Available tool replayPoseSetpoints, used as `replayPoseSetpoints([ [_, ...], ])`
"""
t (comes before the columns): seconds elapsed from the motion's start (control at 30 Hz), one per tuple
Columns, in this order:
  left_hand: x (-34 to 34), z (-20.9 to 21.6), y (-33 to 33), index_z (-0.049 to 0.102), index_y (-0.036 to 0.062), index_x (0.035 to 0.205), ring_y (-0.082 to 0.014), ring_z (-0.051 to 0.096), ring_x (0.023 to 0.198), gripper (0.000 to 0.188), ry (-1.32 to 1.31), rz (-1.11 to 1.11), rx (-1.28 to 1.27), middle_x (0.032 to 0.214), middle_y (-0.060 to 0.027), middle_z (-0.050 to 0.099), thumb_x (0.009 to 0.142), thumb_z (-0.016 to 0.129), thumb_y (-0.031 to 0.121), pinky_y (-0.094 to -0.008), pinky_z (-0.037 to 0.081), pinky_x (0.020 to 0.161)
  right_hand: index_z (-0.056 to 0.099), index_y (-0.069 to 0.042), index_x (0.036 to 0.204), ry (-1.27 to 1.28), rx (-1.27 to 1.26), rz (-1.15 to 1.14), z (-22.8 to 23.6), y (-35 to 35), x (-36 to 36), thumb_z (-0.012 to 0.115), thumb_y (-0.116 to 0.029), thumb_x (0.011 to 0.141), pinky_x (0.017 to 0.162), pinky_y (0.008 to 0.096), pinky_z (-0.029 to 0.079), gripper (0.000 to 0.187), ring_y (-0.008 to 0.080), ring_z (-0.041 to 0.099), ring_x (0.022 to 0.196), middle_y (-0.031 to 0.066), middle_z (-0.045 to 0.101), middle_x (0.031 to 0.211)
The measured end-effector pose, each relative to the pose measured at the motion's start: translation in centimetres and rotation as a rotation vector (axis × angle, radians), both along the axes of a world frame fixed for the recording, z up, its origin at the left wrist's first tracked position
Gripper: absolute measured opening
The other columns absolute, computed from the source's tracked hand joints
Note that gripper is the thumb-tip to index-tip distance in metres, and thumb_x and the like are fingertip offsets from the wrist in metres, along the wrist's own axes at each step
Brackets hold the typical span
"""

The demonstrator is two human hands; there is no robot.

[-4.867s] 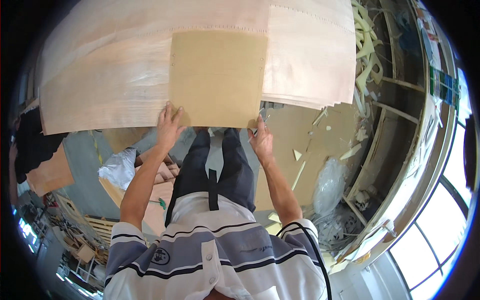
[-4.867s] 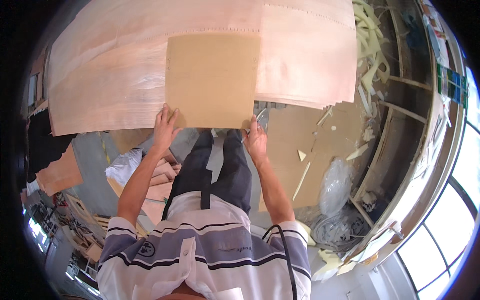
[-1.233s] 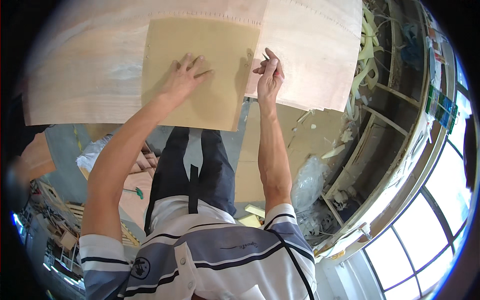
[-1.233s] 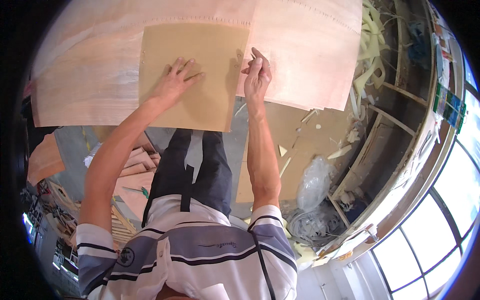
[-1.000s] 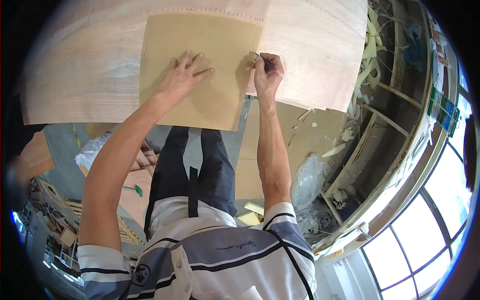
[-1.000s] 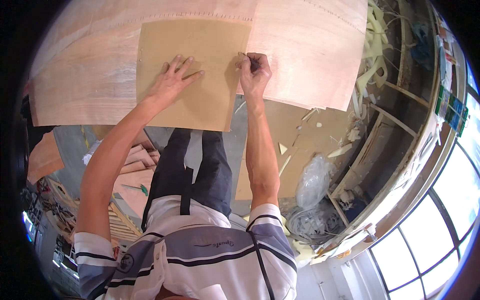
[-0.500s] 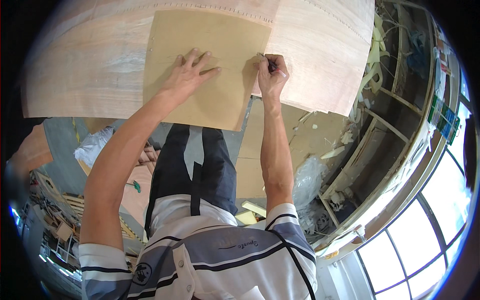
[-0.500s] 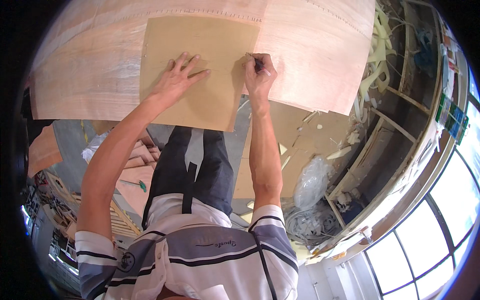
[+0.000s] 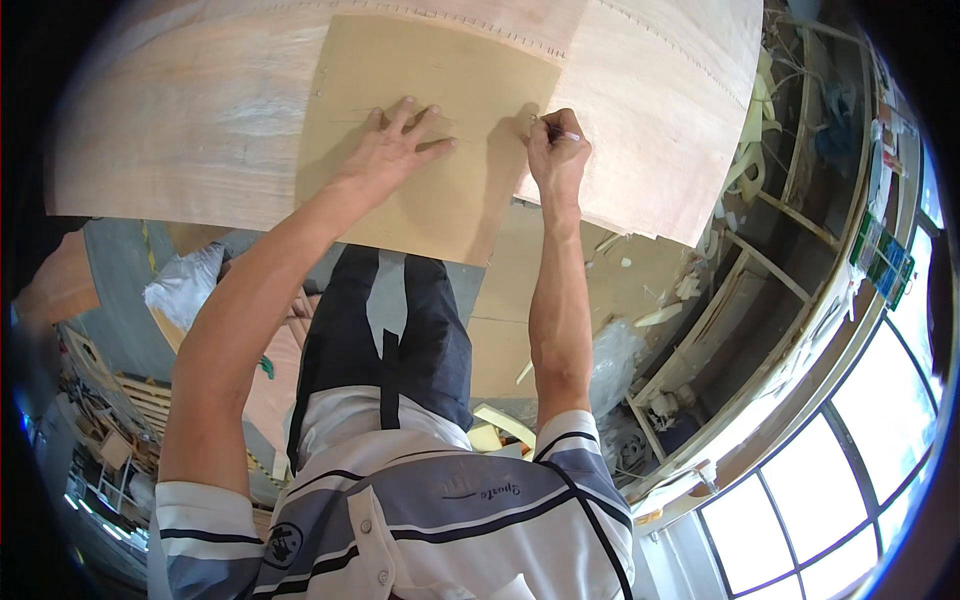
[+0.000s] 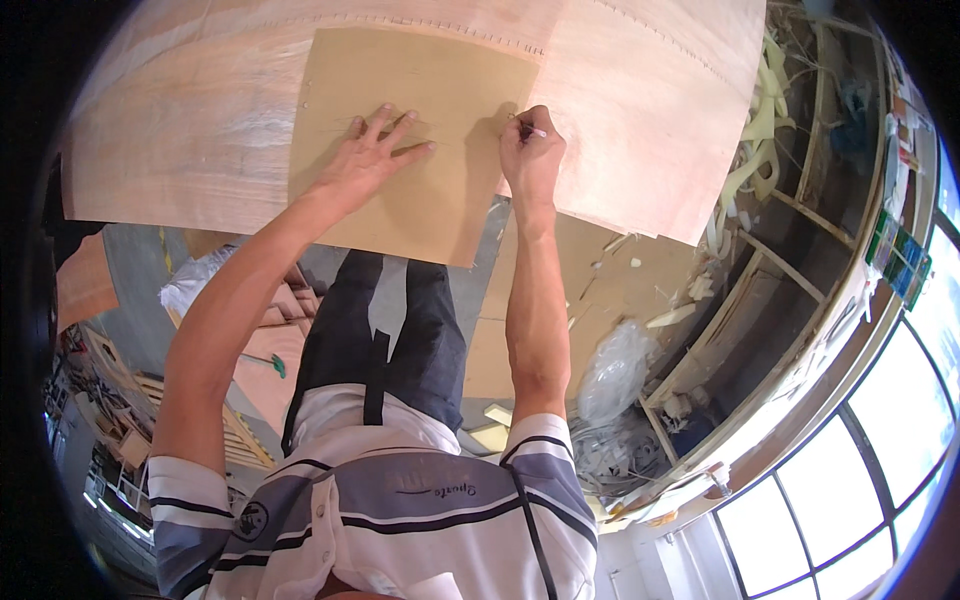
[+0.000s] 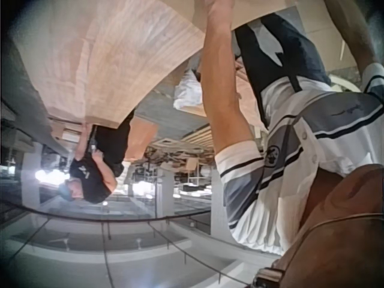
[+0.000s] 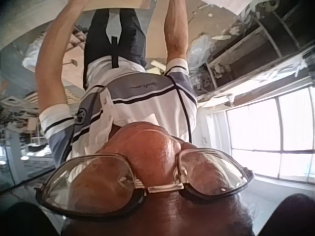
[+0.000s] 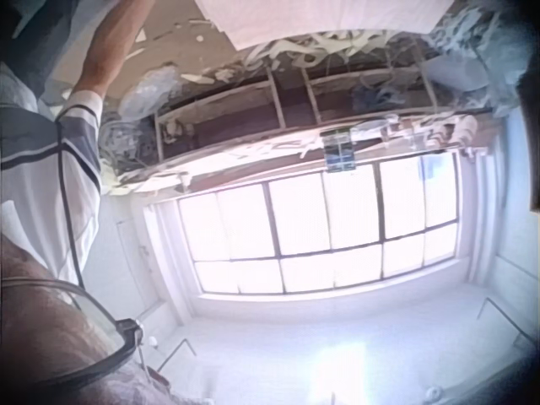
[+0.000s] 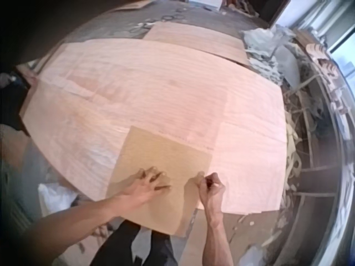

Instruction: Marking and hammering wooden panels for furniture assembly in a manufacturing environment.

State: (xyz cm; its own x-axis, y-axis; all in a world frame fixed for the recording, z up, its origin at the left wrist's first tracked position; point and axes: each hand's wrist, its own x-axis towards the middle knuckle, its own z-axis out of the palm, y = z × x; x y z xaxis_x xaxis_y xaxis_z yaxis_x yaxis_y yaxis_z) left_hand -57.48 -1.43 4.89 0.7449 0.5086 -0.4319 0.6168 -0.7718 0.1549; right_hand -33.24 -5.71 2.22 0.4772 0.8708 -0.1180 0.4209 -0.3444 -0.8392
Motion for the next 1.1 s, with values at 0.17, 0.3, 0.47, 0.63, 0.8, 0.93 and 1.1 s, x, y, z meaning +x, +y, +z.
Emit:
replayPoseSetpoints([
  [0.17,0.2,0.6,0.2,0.036,0.0330,0.149,-0.0408,0.022,0.145,0.082,0.020,0.018,-0.036,0.159,-0.0109,0.023,0.080,0.054,-0.007,-0.0565,0.031,0.114,0.055,0.005,0.079,0.062,0.064,0.011,0.2,-0.1,-0.4,0.060,0.000,0.088,0.051,0.0266,0.042,0.011,0.0099,0.049,0.054,0.0086,0.056,0.062],
  [0.3,0.3,0.9,0.3,0.034,0.0333,0.150,-0.0405,0.021,0.145,0.084,0.041,0.021,-0.049,0.160,-0.0106,0.021,0.079,0.054,-0.007,-0.0566,0.031,0.114,0.055,0.004,0.082,-0.074,0.142,-0.007,-0.5,-0.7,-0.7,0.060,0.000,0.088,0.051,0.0249,0.041,0.009,0.0064,0.047,0.057,0.0043,0.056,0.063],
  [0.47,0.4,0.6,0.2,0.033,0.0333,0.150,-0.0405,0.020,0.145,0.087,0.039,0.013,-0.043,0.160,-0.0105,0.020,0.077,0.056,-0.009,-0.0569,0.031,0.113,0.056,0.005,0.087,0.243,0.193,-0.198,-0.6,-1.8,-1.3,0.059,-0.002,0.092,0.060,0.0250,0.049,0.010,0.0106,0.059,0.065,0.0062,0.060,0.070],
  [0.63,0.6,1.2,0.3,0.034,0.0328,0.149,-0.0397,0.022,0.144,0.090,0.067,0.005,-0.040,0.159,-0.0103,0.022,0.074,0.060,-0.009,-0.0561,0.033,0.111,0.058,0.008,0.095,0.297,0.080,-0.226,0.1,-4.2,-1.8,0.061,-0.006,0.095,0.069,0.0251,0.054,0.014,0.0132,0.066,0.073,0.0096,0.064,0.081],
  [0.8,0.1,-0.4,0.0,0.036,0.0327,0.149,-0.0392,0.023,0.143,0.085,0.042,-0.021,0.004,0.159,-0.0102,0.022,0.077,0.061,-0.004,-0.0558,0.033,0.110,0.061,0.005,0.096,0.286,0.179,-0.240,-0.9,-4.8,-2.3,0.063,-0.005,0.092,0.062,0.0223,0.046,0.011,0.0076,0.056,0.070,0.0034,0.061,0.075],
  [0.93,0.0,-0.7,-0.1,0.037,0.0325,0.149,-0.0393,0.024,0.143,0.081,0.020,-0.033,0.054,0.159,-0.0104,0.023,0.079,0.060,-0.001,-0.0559,0.034,0.109,0.062,0.006,0.094,0.249,0.155,-0.237,-1.3,-4.8,-2.1,0.063,-0.004,0.091,0.062,0.0231,0.046,0.010,0.0072,0.055,0.069,0.0035,0.061,0.077],
  [1.1,-0.2,-0.9,-0.1,0.037,0.0324,0.148,-0.0397,0.024,0.142,0.081,0.003,-0.031,0.060,0.158,-0.0104,0.023,0.079,0.059,-0.003,-0.0556,0.037,0.108,0.062,0.007,0.094,0.184,0.153,-0.206,-1.6,-4.6,-2.2,0.063,-0.005,0.092,0.060,0.0217,0.046,0.012,0.0066,0.056,0.067,0.0040,0.062,0.074],
])
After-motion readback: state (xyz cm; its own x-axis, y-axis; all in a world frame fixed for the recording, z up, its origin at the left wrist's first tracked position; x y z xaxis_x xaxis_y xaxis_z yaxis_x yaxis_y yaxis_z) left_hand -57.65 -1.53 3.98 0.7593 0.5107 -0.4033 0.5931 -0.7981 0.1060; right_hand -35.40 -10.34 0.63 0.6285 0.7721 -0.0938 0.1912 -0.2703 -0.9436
